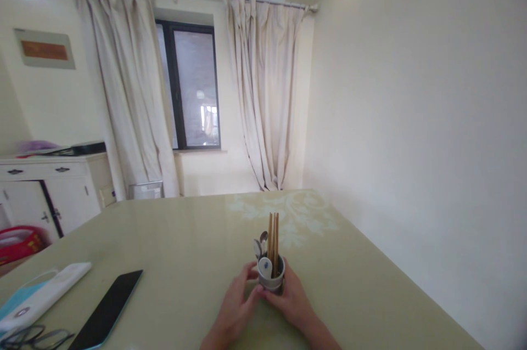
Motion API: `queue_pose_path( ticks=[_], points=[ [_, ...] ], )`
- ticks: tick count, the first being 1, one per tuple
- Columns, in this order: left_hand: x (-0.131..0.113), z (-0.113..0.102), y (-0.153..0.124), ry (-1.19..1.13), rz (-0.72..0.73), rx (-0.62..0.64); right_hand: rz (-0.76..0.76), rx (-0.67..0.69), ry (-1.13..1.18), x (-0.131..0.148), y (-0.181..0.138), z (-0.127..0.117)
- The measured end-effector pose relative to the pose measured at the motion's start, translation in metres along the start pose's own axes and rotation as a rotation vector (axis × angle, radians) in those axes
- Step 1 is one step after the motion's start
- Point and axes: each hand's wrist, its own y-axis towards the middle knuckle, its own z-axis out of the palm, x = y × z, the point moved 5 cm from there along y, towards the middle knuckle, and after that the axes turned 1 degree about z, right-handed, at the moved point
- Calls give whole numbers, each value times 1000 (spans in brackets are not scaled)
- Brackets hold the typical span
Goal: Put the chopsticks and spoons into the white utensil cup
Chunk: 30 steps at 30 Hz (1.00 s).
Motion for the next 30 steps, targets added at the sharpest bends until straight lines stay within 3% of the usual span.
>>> queue_pose_path(
  ticks=[5,11,18,21,23,27,30],
  points=[
    [-10,4,1,114,52,38,2,-4,-30,1,-1,0],
    [-17,-1,-1,-17,45,23,-19,40,-61,1,-1,2],
    [2,-18,13,-315,-82,-221,-38,181,-76,7,-5,10],
    [-9,-35,34,-369,-160,-256,-43,208,-67,9,-6,13],
    [-30,-47,51,-385,-168,-193,-39,213,-45,9,-8,15],
    [-85,-57,80,-380,-122,124,-33,210,-3,13,-12,19],
    [-113,-54,90,-376,-106,306,-29,206,3,17,-15,21]
  ],
)
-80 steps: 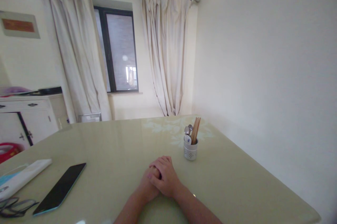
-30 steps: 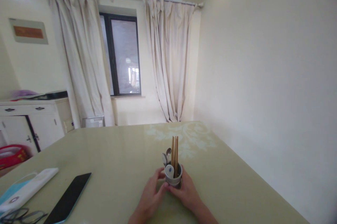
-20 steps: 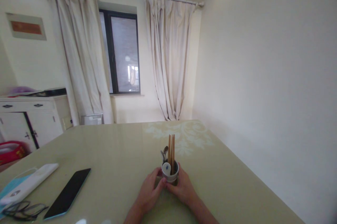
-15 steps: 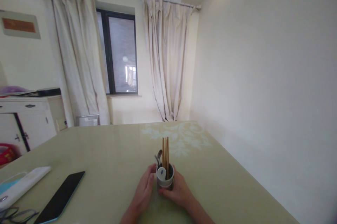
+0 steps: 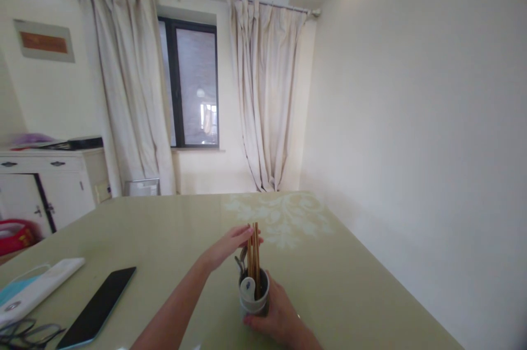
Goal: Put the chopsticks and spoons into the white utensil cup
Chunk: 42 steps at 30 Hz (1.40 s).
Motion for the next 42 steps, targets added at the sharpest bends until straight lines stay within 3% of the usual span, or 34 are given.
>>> queue_pose_path(
  ticks=[6,12,16,19,22,25,27,30,35,38,42],
  points=[
    [-20,32,11,203,53,262,-8,29,21,0,0,1],
    [-32,40,18,262,110,216,17,11,51,0,-1,1],
    [-44,37,19,265,179,79,7,28,20,-2,-1,1],
    [-63,26,15,37,284,-75,-7,32,15,-7,-2,1],
    [-87,-6,-3,-258,487,-356,-3,29,28,-13,-3,2],
    [-96,-46,-34,-316,681,-666,19,32,40,-16,-5,2],
    [-83,-66,-52,-195,650,-780,34,26,45,-15,-5,1],
    [-37,-84,-73,-47,456,-889,56,19,45,-13,-6,0],
    [33,-87,-99,97,266,-1079,70,15,32,-16,-8,-2],
    [52,-81,-101,129,237,-1108,68,19,29,-18,-8,-2],
    [85,-73,-90,179,98,-1046,70,13,24,-14,-7,-4]
  ],
)
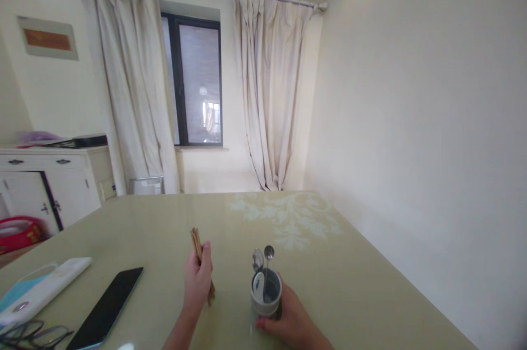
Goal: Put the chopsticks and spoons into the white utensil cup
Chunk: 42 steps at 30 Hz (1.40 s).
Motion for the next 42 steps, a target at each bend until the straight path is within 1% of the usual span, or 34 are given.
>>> queue_pose_path(
  ticks=[2,3,6,9,11,14,18,21,24,26,31,33,36,40,42],
  points=[
    [20,9,-4,161,-45,82,2,2,11,3,0,-1],
    [28,13,-6,241,-37,146,4,3,16,4,0,-1],
    [43,18,-12,466,-30,246,21,-6,12,2,-1,-2],
    [45,13,-16,616,-77,271,49,-19,-15,-3,-3,-3],
    [44,8,-20,756,-97,307,56,-21,-13,-5,-3,-3],
    [40,0,-25,985,-64,376,49,-16,6,-3,-3,-3],
    [34,-8,-27,1126,-2,367,45,-22,9,4,-3,-4],
    [31,-9,-28,1223,35,356,55,-25,15,5,-3,-4],
    [28,-8,-29,1312,111,314,49,-34,8,4,-4,-5],
    [28,-7,-29,1335,144,301,49,-25,21,3,-3,-4],
    [38,-5,-26,1316,129,333,71,-11,18,4,-2,-4],
    [43,-3,-24,1275,139,366,72,-13,-3,4,-3,-5],
    [51,0,-20,1143,153,439,57,-21,-16,3,-4,-5],
    [59,10,-22,985,238,575,39,-24,0,1,-3,-3],
    [60,14,-23,967,272,598,41,-20,16,2,-2,-2]
  ],
)
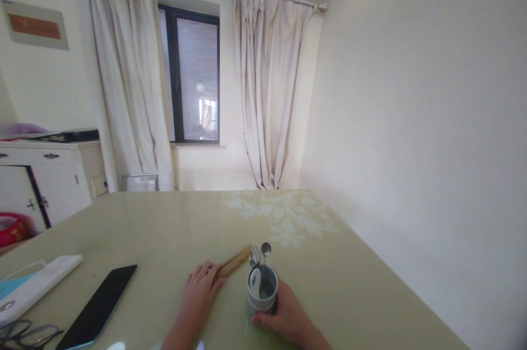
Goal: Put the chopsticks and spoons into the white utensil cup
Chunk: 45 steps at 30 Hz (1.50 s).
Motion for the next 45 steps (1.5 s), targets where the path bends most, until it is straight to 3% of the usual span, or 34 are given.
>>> queue_pose_path(
  ticks=[13,17,19,21,25,27,31,34,40,45],
  points=[
    [-30,1,36,-22,-87,-34,-34,2,-63,10,3,-1],
    [-33,-1,28,-116,-18,-221,-93,30,-88,6,-1,-2],
    [-39,-8,21,-282,46,-343,-130,-3,-73,3,-4,-6],
    [-48,-15,15,-529,87,-387,-145,-110,-6,2,-2,-14],
    [-70,-25,6,-1028,55,-308,-160,-363,200,14,19,-33],
    [-83,-28,3,-1155,102,-215,-205,-381,239,28,34,-36],
    [-92,-28,-5,-1158,129,-30,-300,-329,141,44,48,-31],
    [-92,-28,-9,-1088,132,16,-324,-370,101,38,39,-27],
    [-94,-35,-14,-1029,167,-51,-400,-353,45,34,18,-25],
    [-73,-42,-16,-1202,61,-262,-382,-276,0,42,19,-25]
  ],
)
